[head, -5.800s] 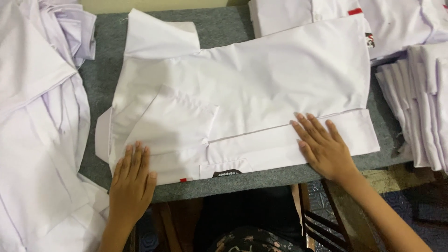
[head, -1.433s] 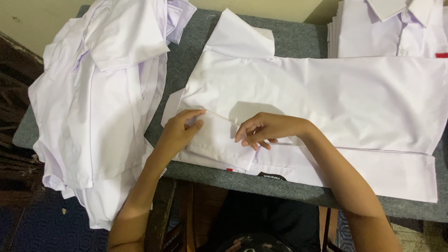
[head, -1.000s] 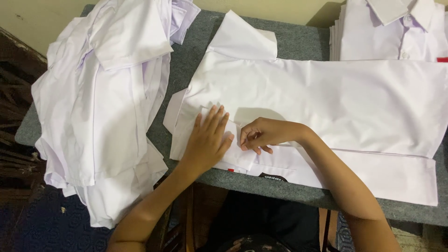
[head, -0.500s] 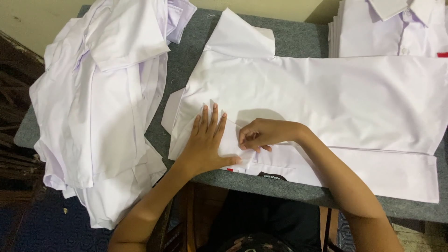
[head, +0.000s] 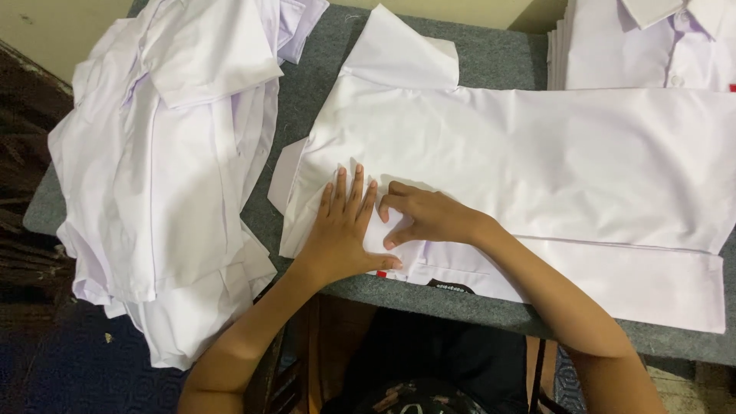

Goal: Folding a white shirt and trimming loose threads with scissors on a work table

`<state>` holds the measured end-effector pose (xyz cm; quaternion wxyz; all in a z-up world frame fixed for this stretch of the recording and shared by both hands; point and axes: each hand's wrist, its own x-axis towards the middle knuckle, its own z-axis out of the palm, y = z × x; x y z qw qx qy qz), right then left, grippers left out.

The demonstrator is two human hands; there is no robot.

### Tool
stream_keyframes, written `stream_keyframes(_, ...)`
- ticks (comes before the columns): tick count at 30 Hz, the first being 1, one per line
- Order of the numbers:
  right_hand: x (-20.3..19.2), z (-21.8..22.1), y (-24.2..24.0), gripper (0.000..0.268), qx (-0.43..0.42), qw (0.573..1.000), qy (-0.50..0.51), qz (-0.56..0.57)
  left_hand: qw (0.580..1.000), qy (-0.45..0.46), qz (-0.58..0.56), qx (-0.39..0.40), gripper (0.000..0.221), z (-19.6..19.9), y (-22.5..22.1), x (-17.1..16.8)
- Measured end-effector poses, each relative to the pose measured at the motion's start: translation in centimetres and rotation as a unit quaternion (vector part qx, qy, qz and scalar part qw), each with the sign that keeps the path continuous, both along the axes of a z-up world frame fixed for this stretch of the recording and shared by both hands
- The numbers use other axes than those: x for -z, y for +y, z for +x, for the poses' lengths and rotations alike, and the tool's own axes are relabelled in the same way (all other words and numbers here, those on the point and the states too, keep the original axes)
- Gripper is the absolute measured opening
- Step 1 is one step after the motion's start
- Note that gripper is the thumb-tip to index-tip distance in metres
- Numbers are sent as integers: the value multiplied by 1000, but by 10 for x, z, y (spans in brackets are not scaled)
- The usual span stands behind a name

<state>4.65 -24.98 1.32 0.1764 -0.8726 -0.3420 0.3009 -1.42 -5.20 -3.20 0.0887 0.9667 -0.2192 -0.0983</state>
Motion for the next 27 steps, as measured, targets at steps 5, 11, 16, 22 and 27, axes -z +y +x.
stream_keyframes(5,19,-7,-16,31,-37,985,-74,150,1000,7,-17,7,141,1,3,-1)
stream_keyframes(11,21,-50,-32,42,-44,969,-207,125,999,-7,-41,21,117,6,9,9)
stream_keyframes(16,19,-79,-39,58,-75,961,-260,62,992,-59,-105,28,71,11,16,43)
stream_keyframes(22,-4,-103,-37,30,-130,936,-133,299,987,-54,-152,22,64,11,17,43)
stream_keyframes(27,23,-98,-34,17,-25,921,-228,314,987,-39,-151,37,60,14,23,45)
